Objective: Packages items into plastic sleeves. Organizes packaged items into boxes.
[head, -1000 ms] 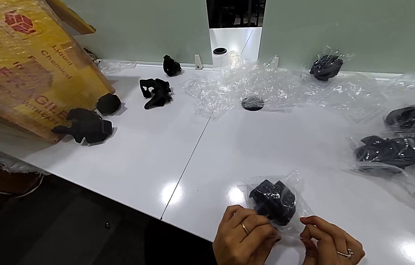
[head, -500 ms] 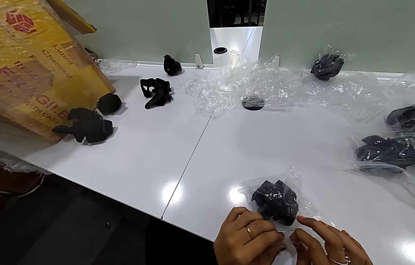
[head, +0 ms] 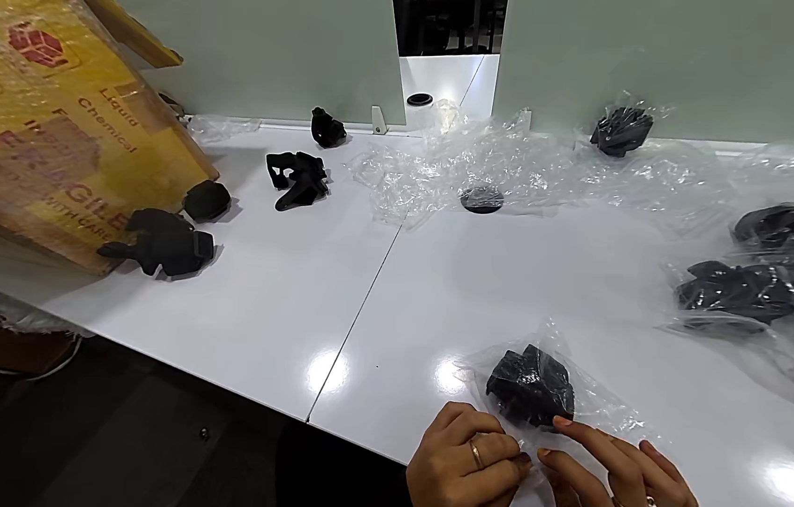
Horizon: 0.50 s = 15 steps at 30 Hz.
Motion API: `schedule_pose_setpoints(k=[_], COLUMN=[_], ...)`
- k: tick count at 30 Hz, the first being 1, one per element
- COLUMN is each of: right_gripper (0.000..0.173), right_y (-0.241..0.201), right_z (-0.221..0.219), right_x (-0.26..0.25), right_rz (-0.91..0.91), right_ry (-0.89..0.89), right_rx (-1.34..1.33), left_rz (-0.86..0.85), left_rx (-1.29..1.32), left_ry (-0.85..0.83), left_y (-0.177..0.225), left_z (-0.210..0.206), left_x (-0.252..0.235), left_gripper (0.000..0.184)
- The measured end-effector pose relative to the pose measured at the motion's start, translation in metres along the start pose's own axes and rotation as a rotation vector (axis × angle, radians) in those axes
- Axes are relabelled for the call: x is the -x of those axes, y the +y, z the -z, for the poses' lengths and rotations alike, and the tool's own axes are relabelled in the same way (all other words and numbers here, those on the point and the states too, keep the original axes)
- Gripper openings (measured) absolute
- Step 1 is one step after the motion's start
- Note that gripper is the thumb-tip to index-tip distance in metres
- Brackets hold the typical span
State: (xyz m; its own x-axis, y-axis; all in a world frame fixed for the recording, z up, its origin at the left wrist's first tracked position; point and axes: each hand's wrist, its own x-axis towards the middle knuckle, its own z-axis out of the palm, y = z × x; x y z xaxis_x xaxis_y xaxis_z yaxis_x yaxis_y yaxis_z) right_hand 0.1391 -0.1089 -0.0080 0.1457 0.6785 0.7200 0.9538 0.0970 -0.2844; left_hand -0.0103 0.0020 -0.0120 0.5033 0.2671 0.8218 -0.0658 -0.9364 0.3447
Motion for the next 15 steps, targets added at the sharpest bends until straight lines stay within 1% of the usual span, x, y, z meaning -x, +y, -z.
schedule_pose_setpoints(k=[6,9,12,15], right_gripper=[0.017,0.017,0.019,0.018], right_y=[0.0010,0.0003,0.0001,-0.0002], right_z=[0.0007,-0.0001,-0.0003,-0.0005], right_x=[-0.0003,-0.0006,-0.0006,0.0001], right_rz=[0.032,0.011,-0.013,-0.026], right_ry=[0.005,0.025,0.031,0.031], right_rx=[0.000,-0.008,-0.023,-0.042], left_rz=[-0.040,-0.014,0.011,0.021], left_rx=[0.003,-0.009,-0.028,-0.034], left_ry=[-0.020,-0.021,-0.012,0.016], left_y=[0.0008,0.0015,0.0021,0.0018], left_z=[0.0006,0.0009,0.0007,-0.0003], left_x=[-0.0005,-0.0015,-0.0017,-0.0009], left_gripper=[0.013,0.010,0.012,0.009])
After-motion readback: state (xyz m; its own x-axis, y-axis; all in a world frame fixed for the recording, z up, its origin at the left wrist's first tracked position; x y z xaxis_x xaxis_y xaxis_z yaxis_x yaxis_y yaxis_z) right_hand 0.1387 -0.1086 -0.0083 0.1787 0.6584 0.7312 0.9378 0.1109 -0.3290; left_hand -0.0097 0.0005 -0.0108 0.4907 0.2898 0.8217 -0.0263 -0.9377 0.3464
